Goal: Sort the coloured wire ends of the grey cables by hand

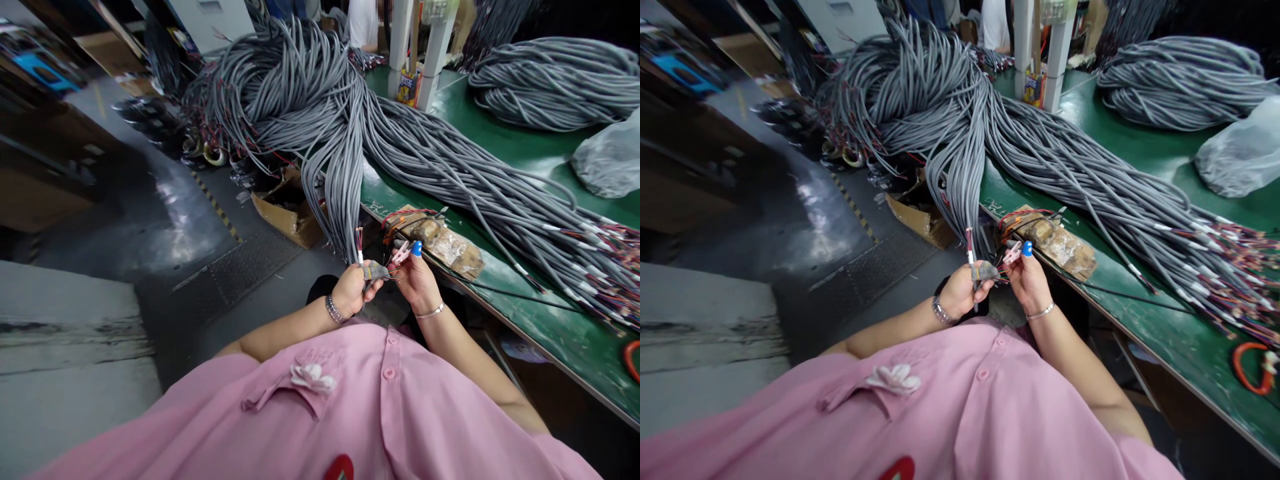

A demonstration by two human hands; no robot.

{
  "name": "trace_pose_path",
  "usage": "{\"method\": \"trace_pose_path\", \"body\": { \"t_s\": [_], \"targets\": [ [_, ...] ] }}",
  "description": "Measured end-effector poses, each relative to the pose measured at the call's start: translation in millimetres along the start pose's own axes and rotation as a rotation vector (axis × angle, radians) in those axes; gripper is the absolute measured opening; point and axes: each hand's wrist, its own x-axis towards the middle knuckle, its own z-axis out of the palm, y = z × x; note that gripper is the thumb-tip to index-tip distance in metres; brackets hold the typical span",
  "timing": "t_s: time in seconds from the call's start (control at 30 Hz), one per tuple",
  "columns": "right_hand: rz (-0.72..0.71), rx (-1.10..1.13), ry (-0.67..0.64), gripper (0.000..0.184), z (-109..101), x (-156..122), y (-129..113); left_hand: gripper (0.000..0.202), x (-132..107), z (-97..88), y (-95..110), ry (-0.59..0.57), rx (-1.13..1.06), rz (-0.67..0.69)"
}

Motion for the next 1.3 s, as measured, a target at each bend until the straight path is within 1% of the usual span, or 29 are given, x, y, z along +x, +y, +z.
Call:
{"method": "trace_pose_path", "body": {
  "t_s": [0.1,0.23,0.27,0.33,0.43,0.5,0.6,0.73,1.0,1.2,1.3],
  "targets": [
    [0.011,-0.003,-0.025,0.036,0,-1,1,0.019,-1,-0.4,-1,-0.006,0.016,0.005],
    [0.083,-0.004,-0.107,0.05,-2,-5,-2,0.019,-8,-1.2,-3,0.0,0.016,0.047],
    [0.098,-0.008,-0.124,0.051,-2,-6,-3,0.019,-10,-1.3,-4,0.005,0.014,0.063],
    [0.106,-0.023,-0.141,0.046,-2,-9,-6,0.02,-14,-0.8,-5,0.022,0.008,0.099],
    [0.068,-0.055,-0.113,0.031,-1,-11,-7,0.023,-18,1.4,-6,0.056,-0.016,0.153],
    [0.039,-0.066,-0.089,0.028,-1,-12,-7,0.024,-19,4.1,-7,0.078,-0.036,0.171],
    [0.026,-0.055,-0.078,0.027,-2,-11,-6,0.026,-18,8.8,-8,0.099,-0.049,0.181],
    [0.039,-0.018,-0.06,0.027,0,-8,-5,0.026,-13,12.9,-11,0.09,-0.06,0.195],
    [0.098,-0.014,-0.12,0.037,3,-4,-7,0.023,-7,14.4,-15,0.082,-0.074,0.211],
    [0.067,0.015,-0.057,0.034,4,2,-3,0.03,-7,14.1,-16,0.112,-0.042,0.18],
    [0.063,0.013,-0.047,0.034,4,2,-2,0.031,-9,14.9,-15,0.124,-0.027,0.17]
  ]
}}
